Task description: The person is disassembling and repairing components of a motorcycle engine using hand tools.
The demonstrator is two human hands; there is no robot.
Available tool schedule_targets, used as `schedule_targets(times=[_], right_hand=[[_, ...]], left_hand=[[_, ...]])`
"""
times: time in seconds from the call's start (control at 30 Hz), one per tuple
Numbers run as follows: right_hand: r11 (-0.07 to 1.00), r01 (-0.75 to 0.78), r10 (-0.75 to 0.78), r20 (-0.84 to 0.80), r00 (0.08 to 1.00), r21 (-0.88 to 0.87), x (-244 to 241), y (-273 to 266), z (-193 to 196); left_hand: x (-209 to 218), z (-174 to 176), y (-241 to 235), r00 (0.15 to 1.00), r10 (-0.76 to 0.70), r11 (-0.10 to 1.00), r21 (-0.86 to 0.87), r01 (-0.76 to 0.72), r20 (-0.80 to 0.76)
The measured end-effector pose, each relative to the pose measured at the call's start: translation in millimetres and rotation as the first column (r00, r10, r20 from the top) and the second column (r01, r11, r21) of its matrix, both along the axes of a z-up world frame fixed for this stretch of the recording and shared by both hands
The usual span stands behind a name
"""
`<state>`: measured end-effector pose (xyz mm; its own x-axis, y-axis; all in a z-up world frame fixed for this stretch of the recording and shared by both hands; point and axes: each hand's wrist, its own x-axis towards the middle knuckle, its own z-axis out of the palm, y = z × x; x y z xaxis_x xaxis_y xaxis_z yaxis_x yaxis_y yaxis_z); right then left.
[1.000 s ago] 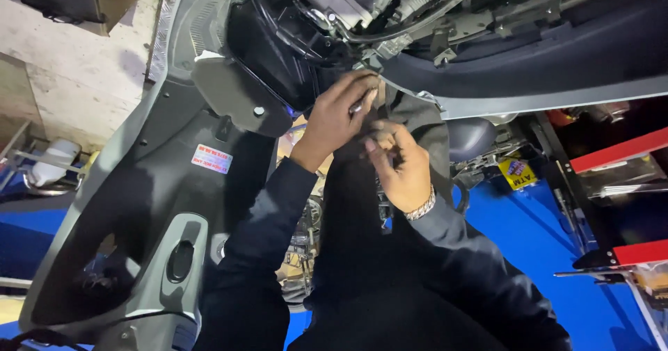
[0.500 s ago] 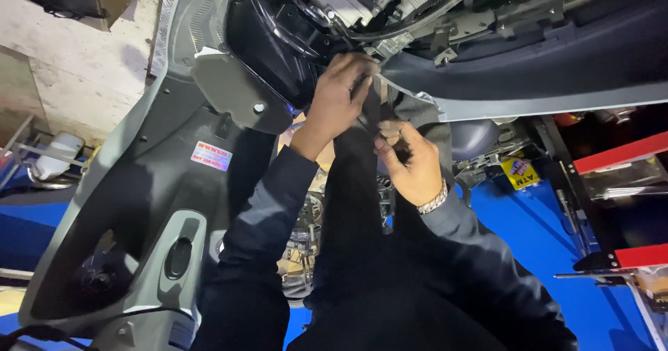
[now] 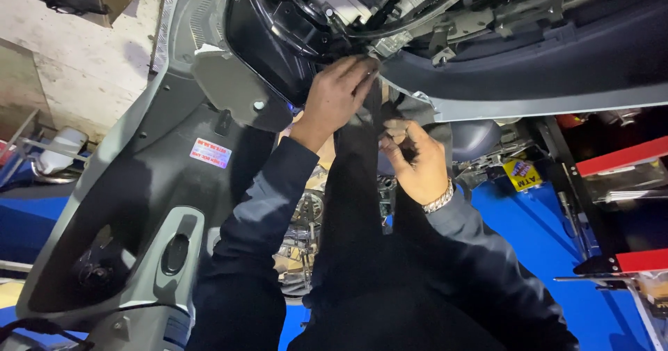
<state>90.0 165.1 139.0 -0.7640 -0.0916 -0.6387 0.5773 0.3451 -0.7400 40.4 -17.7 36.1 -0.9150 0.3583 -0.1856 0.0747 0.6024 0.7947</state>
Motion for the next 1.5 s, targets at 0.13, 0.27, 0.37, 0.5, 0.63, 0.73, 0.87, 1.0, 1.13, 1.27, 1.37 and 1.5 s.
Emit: schedule_targets(times=[0.13, 0.27, 0.37, 0.5, 0.63, 0.73, 0.87, 1.0, 1.13, 1.27, 1.37, 1.5], right_hand=[[1.0, 0.01, -0.01, 0.008, 1.0, -0.003, 0.2, 1.6, -0.1], [1.0, 0.012, -0.012, 0.004, 1.0, -0.015, -3.9, 4.0, -0.6], [1.0, 0.008, -0.008, -0.006, 1.0, -0.023, -1.0, 5.4, -4.3], [1.0, 0.001, -0.002, -0.015, 1.0, -0.011, 1.8, 4.2, -2.9], [0.999, 0.011, -0.011, -0.013, 1.0, -0.038, -1.9, 2.9, -1.5], [0.999, 0.019, -0.019, -0.005, 1.0, -0.032, -1.0, 1.7, -1.5], [1.0, 0.006, -0.007, -0.016, 1.0, -0.011, -2.0, 1.6, -0.7], [1.0, -0.023, 0.023, -0.028, 0.999, 0.011, -6.4, 3.1, -0.2], [1.0, -0.013, 0.013, -0.033, 0.999, 0.007, -1.0, 1.9, -3.3], [1.0, -0.014, 0.015, -0.017, 1.0, 0.012, 2.0, -2.0, -3.4], [1.0, -0.02, 0.02, -0.018, 1.0, 0.016, -2.0, -6.0, -0.5], [0.999, -0.032, 0.033, -0.038, 0.999, 0.023, -10.4, -7.5, -0.2]], left_hand=[[-12.9, 17.3, 9.8, 0.999, 0.043, 0.998, 0.054, -0.042, -0.015], [10.6, -8.8, 7.8, 0.979, -0.033, 0.99, -0.14, 0.004, -0.201], [27.5, -24.0, 3.9, 0.963, -0.077, 0.975, -0.223, 0.018, -0.258], [25.1, -19.9, 4.3, 0.926, -0.098, 0.96, -0.278, -0.008, -0.365], [25.5, -25.0, -0.1, 0.93, -0.127, 0.97, -0.238, 0.045, -0.345], [21.9, -25.4, -0.2, 0.899, -0.137, 0.958, -0.287, 0.014, -0.415], [42.4, -39.1, -2.5, 0.892, -0.164, 0.948, -0.317, 0.024, -0.422], [46.3, -41.3, -3.4, 0.842, -0.221, 0.916, -0.401, 0.006, -0.492], [49.8, -42.4, -1.2, 0.873, -0.157, 0.934, -0.357, -0.021, -0.461], [24.7, -27.0, 3.1, 0.962, -0.004, 0.98, -0.194, -0.052, -0.275], [15.8, -27.3, -4.2, 0.988, 0.014, 0.998, -0.058, -0.023, -0.151], [-4.3, 0.2, -4.8, 0.967, -0.142, 0.985, -0.127, 0.117, -0.212]])
